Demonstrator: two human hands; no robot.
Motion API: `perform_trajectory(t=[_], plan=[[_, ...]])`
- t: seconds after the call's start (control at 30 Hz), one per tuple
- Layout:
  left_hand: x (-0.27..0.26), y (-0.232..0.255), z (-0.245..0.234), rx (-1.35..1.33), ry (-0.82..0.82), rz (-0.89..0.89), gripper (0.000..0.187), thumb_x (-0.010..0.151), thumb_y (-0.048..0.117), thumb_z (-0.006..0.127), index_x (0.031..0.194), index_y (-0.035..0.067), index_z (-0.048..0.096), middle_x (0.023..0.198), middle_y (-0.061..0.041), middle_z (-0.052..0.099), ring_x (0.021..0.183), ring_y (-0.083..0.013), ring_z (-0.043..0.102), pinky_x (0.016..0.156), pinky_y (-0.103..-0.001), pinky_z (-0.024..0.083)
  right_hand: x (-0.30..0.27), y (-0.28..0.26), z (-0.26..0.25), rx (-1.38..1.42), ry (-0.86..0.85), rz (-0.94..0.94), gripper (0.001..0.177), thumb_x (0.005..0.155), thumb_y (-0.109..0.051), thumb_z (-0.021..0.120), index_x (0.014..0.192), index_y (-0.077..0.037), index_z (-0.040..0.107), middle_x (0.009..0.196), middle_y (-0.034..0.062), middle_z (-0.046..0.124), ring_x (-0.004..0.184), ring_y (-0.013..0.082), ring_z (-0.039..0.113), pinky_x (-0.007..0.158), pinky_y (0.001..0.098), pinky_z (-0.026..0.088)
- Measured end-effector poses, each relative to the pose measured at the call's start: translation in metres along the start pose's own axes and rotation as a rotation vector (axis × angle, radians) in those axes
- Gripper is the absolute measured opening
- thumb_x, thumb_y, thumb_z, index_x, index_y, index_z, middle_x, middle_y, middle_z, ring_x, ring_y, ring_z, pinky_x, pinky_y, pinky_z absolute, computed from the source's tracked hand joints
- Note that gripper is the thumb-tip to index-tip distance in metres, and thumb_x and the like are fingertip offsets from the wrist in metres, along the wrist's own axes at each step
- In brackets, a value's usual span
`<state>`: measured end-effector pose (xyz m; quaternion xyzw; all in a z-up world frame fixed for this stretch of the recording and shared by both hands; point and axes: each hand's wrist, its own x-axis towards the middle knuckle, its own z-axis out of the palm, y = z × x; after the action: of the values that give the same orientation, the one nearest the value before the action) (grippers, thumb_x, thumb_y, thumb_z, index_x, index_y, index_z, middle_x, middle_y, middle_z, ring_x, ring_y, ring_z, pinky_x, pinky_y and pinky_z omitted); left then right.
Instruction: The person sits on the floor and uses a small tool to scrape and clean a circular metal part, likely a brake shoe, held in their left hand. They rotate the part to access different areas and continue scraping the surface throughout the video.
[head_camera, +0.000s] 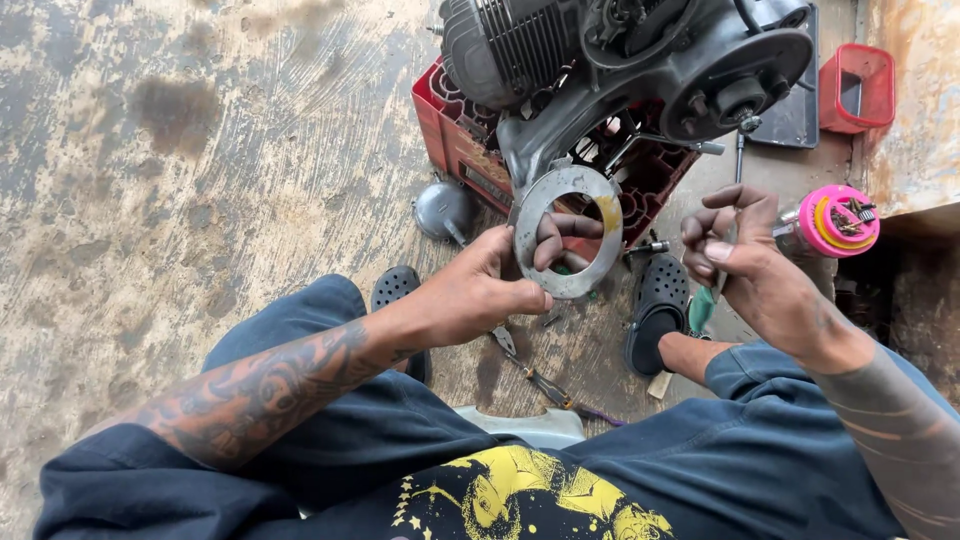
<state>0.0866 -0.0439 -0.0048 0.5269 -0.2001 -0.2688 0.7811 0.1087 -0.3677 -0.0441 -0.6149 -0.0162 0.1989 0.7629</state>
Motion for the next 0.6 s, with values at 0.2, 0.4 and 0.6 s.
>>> perform_trajectory(t=[0.2, 0.4, 0.6], plan=[[0.007, -0.012, 0.002, -0.322, 0.043, 0.05, 0.022, 0.081, 0.001, 0.062, 0.083, 0.009, 0.042, 0.155, -0.023, 0.046, 0.138, -0.0376, 0.055, 0.115, -0.049, 0.047, -0.009, 0.0, 0.018, -0.161, -0.056, -0.069, 0.056, 0.073, 0.005, 0.048, 0.12, -0.02, 0.032, 0.128, 0.0133, 0.047, 0.113, 0.018, 0.043, 0.102, 0.0333, 0.035], [0.004, -0.014, 0.005, -0.432, 0.114, 0.033, 0.03, 0.087, 0.002, 0.064, 0.082, 0.011, 0.036, 0.152, -0.023, 0.052, 0.138, -0.0337, 0.056, 0.104, -0.036, 0.051, -0.021, -0.033, 0.064, -0.255, 0.053, -0.118, 0.022, 0.099, -0.005, 0.047, 0.118, -0.011, 0.038, 0.125, 0.0125, 0.053, 0.089, 0.0123, 0.045, 0.082, 0.0276, 0.04], [-0.001, -0.005, 0.008, -0.473, 0.101, 0.024, 0.027, 0.085, 0.004, 0.066, 0.084, 0.009, 0.039, 0.15, -0.025, 0.051, 0.129, -0.0389, 0.062, 0.094, -0.042, 0.056, -0.022, -0.022, 0.054, -0.361, -0.096, -0.039, 0.025, 0.101, -0.019, 0.043, 0.122, -0.014, 0.031, 0.126, 0.0109, 0.05, 0.085, 0.0146, 0.043, 0.081, 0.0315, 0.038]])
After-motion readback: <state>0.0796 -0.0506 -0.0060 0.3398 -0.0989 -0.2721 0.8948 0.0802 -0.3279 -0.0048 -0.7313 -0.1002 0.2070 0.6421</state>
